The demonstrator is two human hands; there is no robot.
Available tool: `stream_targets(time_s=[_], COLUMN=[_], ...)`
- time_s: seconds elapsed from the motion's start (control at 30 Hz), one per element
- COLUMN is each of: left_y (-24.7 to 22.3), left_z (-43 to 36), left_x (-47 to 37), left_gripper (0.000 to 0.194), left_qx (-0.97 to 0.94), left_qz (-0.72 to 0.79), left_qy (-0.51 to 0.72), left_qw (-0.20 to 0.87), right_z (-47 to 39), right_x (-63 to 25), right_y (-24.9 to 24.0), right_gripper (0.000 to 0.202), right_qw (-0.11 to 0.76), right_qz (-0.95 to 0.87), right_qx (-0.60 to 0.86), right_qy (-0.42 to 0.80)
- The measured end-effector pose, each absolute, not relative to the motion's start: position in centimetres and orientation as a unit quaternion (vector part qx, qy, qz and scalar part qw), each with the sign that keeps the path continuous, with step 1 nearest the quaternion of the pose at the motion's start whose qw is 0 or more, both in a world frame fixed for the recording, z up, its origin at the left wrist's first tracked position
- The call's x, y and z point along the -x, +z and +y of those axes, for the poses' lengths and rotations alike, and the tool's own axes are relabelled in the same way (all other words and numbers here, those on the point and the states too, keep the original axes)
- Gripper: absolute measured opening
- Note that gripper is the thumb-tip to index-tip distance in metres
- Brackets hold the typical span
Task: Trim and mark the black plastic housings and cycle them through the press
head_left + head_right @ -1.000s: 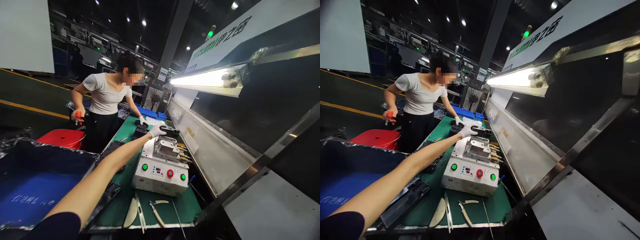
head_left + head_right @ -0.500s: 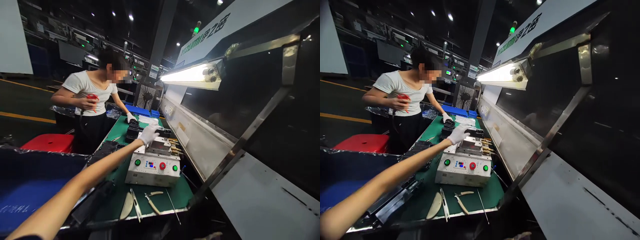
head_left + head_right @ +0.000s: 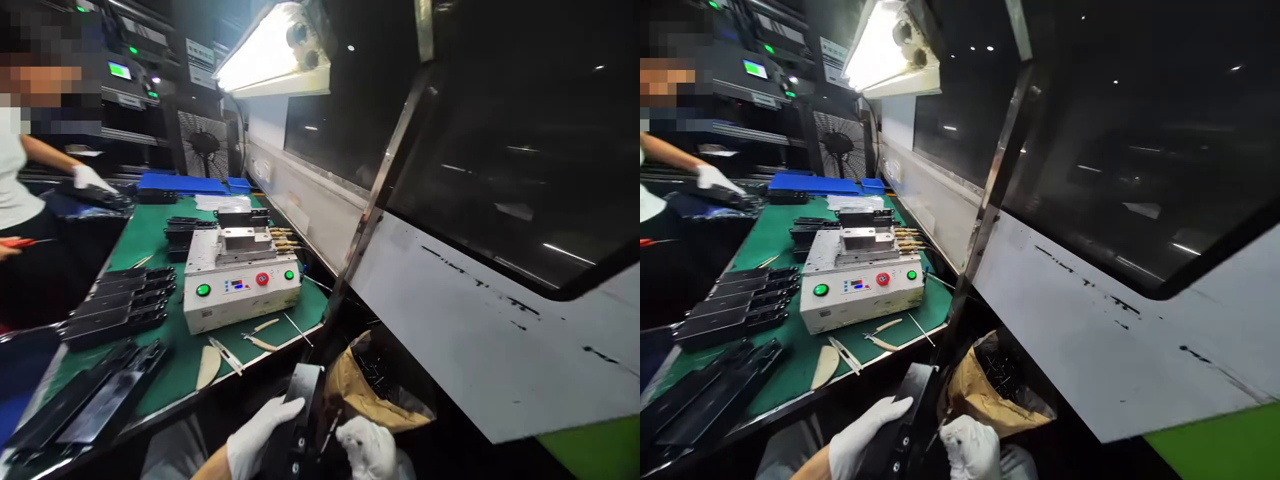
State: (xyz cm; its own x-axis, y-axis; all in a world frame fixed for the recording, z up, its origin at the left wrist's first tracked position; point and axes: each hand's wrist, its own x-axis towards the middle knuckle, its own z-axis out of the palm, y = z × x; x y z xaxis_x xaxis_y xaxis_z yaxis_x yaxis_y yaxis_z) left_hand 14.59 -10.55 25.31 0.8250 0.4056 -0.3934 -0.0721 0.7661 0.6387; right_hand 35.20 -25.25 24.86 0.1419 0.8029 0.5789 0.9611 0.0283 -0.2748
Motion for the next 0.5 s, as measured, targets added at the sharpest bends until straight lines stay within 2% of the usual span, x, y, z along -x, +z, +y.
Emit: stream_targets(time_s=[0.13,0.23,0.4,0.5], left_y=[26.1,26.0,26.9,31.3], left_z=[-11.2,-10.3,-6.3,-0.5], left_x=[-13.7,-13.5,-13.9,-12.3], left_gripper=[0.041,0.045,0.037,0.048], left_qx=[-0.222,-0.197,-0.234,-0.318], left_qz=[0.341,0.286,0.127,0.120], left_qy=[0.174,0.271,0.404,0.483], left_qw=[0.897,0.898,0.875,0.807], right_z=[-26.0,-22.4,-12.3,-5.6], right_x=[-41.7,-41.9,-31.2,-27.1], right_y=[25.7,25.5,24.4,29.3], right_gripper=[0.043,0.064,0.074,0.071], right_qw=[0.324,0.334,0.473,0.467], right_qz=[-0.483,-0.394,-0.534,-0.606], right_qx=[0.802,0.852,0.666,0.595], right_qy=[-0.138,-0.088,0.217,0.249])
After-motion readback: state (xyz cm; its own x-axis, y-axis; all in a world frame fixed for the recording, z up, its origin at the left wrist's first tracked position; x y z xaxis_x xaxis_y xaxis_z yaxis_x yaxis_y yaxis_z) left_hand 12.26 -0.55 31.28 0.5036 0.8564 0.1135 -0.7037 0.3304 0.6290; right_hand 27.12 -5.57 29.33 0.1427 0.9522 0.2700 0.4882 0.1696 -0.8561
